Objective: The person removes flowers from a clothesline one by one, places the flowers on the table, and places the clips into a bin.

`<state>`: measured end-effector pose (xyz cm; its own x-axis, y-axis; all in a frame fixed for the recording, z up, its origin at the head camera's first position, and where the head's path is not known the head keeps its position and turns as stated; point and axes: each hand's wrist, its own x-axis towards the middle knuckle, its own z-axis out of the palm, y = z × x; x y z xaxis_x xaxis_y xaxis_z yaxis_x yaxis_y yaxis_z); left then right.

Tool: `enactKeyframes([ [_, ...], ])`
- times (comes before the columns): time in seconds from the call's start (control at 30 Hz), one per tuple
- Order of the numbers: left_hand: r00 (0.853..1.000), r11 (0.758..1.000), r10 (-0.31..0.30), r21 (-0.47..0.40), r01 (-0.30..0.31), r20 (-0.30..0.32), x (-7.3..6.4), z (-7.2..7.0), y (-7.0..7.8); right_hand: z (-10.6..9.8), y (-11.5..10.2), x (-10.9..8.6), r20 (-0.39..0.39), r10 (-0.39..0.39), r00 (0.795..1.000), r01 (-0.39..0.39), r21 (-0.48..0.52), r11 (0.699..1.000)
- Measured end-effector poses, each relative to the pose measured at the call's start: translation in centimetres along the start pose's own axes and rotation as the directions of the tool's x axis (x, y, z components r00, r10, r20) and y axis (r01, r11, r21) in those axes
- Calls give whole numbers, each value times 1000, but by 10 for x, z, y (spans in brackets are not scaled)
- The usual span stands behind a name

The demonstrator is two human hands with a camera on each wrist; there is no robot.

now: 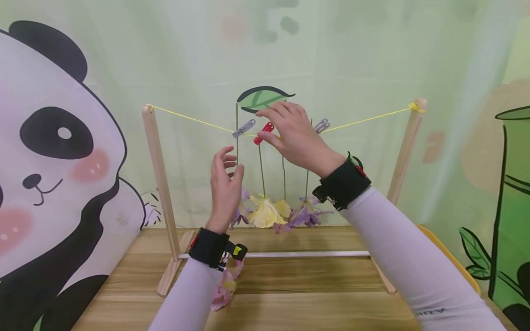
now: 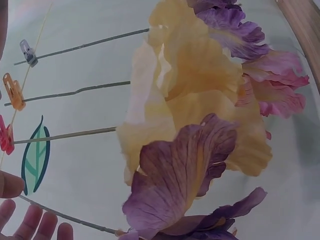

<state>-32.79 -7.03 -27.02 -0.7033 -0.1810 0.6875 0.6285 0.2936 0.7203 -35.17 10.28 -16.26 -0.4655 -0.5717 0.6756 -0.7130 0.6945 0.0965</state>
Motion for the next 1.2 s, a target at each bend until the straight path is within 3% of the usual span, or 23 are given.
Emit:
enactKeyframes([
  [0.33,1000,1000,6,-14,-6,3,-2,-3,0,6,-12,22,77,14,997,-12,-23,1000],
  [0.57,1000,1000,19,2,-19,-15,7,-3,-35,13,-19,34,113,44,993,-48,29,998],
  [0.83,999,998,46,42,-45,-28,6,-6,-36,13,-24,36,142,79,987,-82,10,997],
  [0.97,997,996,63,69,-60,-34,6,-7,-35,14,-25,37,121,102,987,-102,-1,995],
  [1.2,996,994,70,82,-66,-45,7,-6,-32,20,-25,37,5,92,996,-92,48,995],
])
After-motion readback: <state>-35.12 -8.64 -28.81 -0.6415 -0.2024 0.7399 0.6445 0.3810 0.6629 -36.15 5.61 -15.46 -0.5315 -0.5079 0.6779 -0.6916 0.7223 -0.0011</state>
